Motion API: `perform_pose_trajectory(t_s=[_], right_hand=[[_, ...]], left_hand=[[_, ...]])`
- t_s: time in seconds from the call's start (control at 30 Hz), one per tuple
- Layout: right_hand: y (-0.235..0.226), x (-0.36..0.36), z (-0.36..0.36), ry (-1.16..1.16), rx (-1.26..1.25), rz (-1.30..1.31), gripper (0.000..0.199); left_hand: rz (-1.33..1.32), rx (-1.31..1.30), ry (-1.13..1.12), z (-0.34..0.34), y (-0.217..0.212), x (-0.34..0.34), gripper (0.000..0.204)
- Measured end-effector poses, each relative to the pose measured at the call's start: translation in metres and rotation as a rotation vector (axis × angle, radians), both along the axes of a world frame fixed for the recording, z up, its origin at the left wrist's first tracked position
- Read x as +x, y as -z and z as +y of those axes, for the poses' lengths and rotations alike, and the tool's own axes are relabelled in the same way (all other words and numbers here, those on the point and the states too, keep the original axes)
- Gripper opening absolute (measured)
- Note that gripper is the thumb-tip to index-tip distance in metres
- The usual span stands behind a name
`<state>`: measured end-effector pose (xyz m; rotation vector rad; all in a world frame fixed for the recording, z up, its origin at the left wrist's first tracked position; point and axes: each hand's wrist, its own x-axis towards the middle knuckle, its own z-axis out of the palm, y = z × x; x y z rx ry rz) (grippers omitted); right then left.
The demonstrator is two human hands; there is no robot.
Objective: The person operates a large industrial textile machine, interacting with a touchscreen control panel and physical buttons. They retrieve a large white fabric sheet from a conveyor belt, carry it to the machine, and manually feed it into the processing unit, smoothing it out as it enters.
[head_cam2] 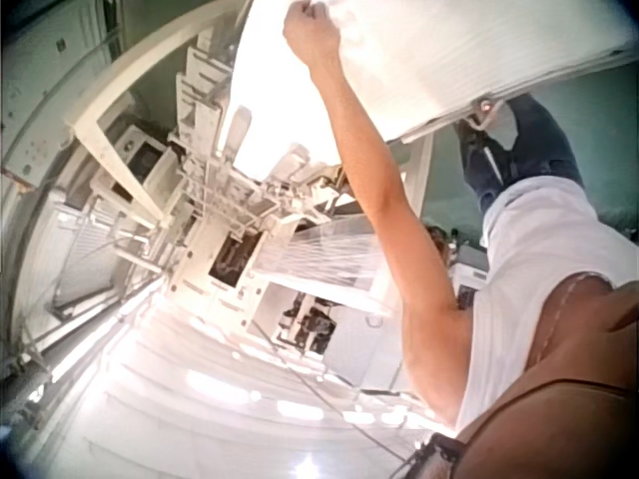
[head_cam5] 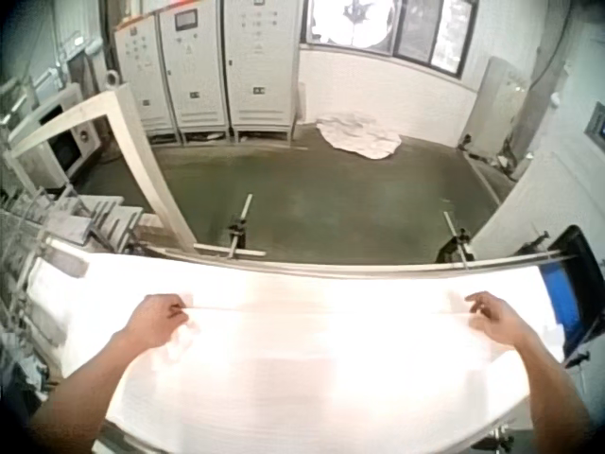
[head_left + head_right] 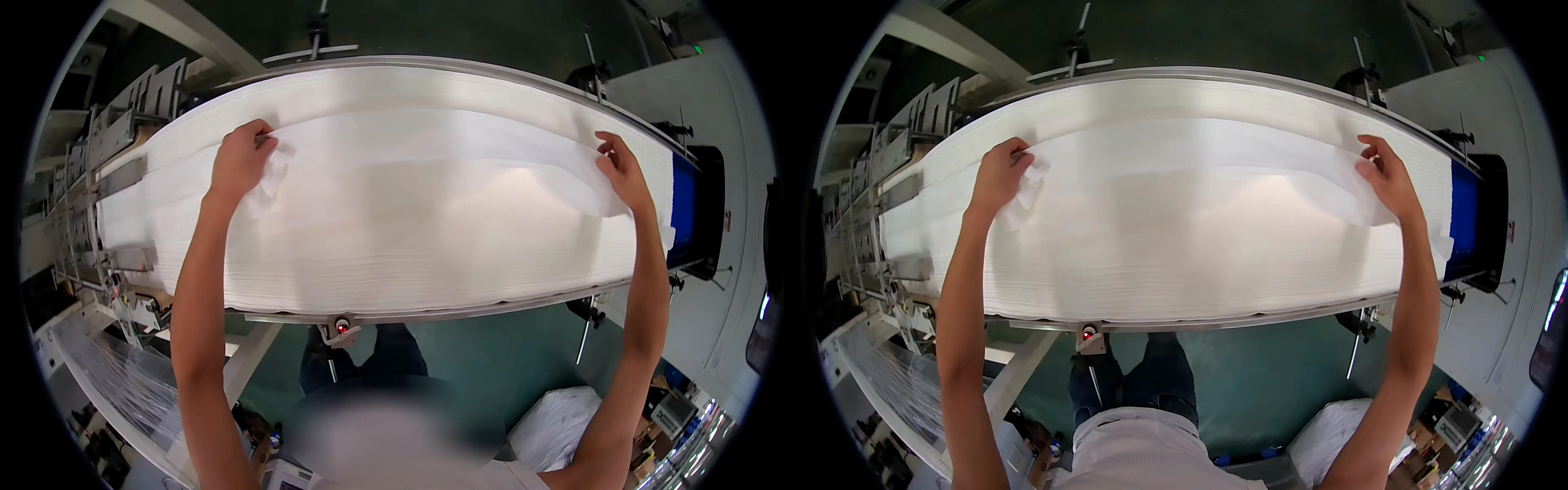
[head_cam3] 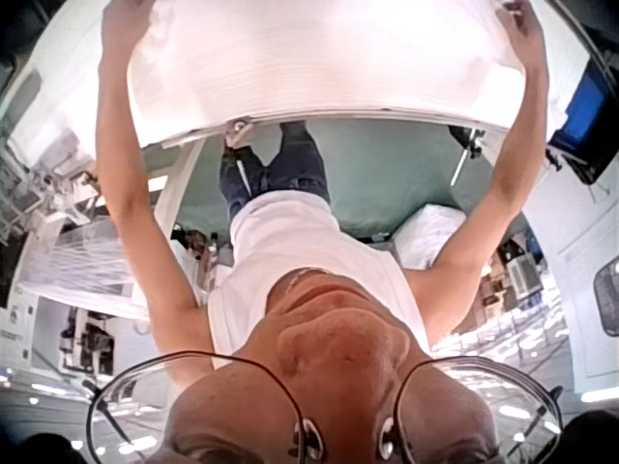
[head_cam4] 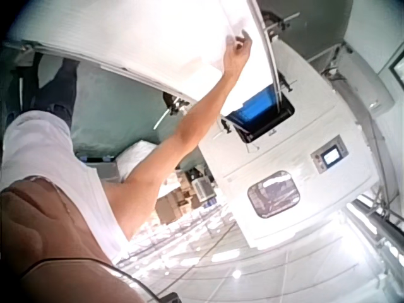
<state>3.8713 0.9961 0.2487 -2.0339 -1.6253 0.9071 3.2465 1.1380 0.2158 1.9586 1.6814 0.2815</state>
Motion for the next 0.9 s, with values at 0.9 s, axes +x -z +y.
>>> perform_pose_trajectory(t_s=[0.9], right_hand=[[0.021,-0.019,-0.152,-0.463,0.204,-0.651,0.041]], left_hand=[[0.295,0.386,0.457,-0.122,-0.015,-0.049,0.025]])
